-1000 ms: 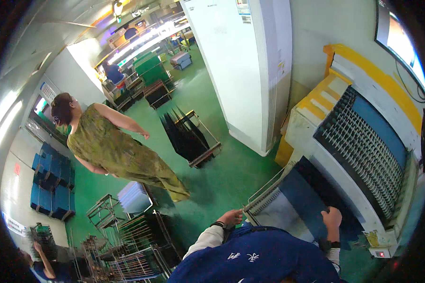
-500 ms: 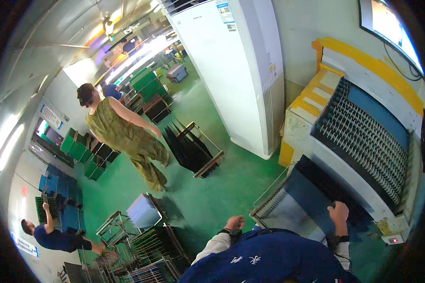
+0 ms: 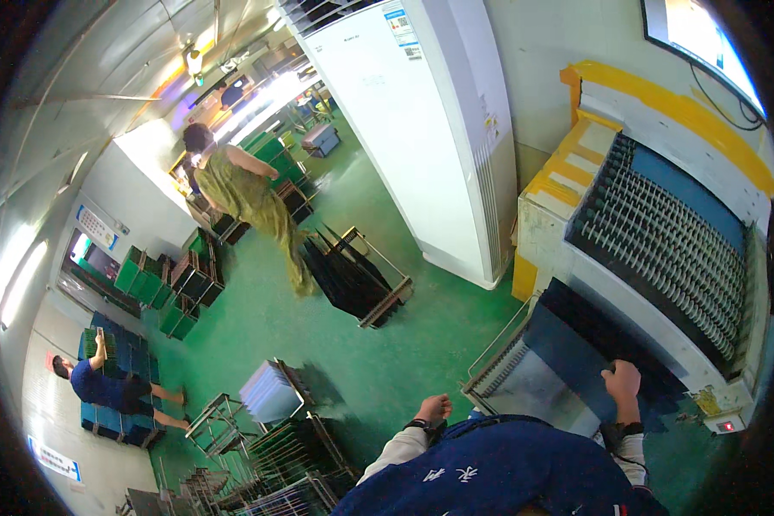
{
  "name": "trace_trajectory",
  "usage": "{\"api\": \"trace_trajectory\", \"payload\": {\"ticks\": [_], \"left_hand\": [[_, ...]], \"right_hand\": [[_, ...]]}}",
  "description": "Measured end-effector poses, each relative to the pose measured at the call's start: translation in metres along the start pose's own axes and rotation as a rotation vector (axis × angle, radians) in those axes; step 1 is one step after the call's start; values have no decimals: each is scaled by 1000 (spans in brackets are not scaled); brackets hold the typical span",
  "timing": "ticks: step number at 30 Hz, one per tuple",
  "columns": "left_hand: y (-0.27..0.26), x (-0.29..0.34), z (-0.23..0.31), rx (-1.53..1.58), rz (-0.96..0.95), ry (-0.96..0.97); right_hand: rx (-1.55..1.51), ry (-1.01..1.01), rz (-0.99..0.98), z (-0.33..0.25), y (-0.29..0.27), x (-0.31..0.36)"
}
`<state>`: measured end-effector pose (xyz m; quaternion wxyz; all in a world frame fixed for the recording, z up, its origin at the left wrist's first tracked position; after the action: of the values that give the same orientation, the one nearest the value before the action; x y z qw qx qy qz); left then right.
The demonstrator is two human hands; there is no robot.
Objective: Placing glass panels into a conveyorized machine for processing.
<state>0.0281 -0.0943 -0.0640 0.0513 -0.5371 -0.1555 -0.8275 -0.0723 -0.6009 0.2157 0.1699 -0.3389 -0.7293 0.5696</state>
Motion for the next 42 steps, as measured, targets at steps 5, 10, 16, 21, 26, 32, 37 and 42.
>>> {"api": "trace_trajectory", "payload": {"ticks": [5, 10, 16, 21, 26, 32, 37, 42], "left_hand": [[-6, -2, -1, 13, -12, 22], [-4, 18, 1, 18, 148, 47], [-7, 6, -6, 7, 6, 12], [-11, 12, -7, -27, 117, 43], [-10, 20, -6, -18, 94, 40], [-12, 23, -8, -72, 143, 42], [-16, 23, -9, -41, 109, 42], [-15, 20, -11, 12, 52, 58]], "right_hand": [[47, -28, -47, 1, 9, -2], [25, 7, -24, 0, 3, -1], [19, -21, -22, 0, 7, 0], [38, 33, -102, -10, -6, 0], [54, 31, -111, -14, -12, 1], [60, 29, -105, -10, -7, 1], [71, 20, -137, -20, -13, 3], [52, 26, -128, -18, -10, 5]]}}
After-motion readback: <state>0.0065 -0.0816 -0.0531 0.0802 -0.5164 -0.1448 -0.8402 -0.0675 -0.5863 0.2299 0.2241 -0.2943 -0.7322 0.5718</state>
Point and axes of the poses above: each hand's wrist, its own x-axis away from the middle knuckle, its own y-axis out of the palm, z = x × y, the point moved 10 cm from there along -x, towards the middle knuckle, and after that the axes turned 15 degrees about z, right-handed, at the moved point
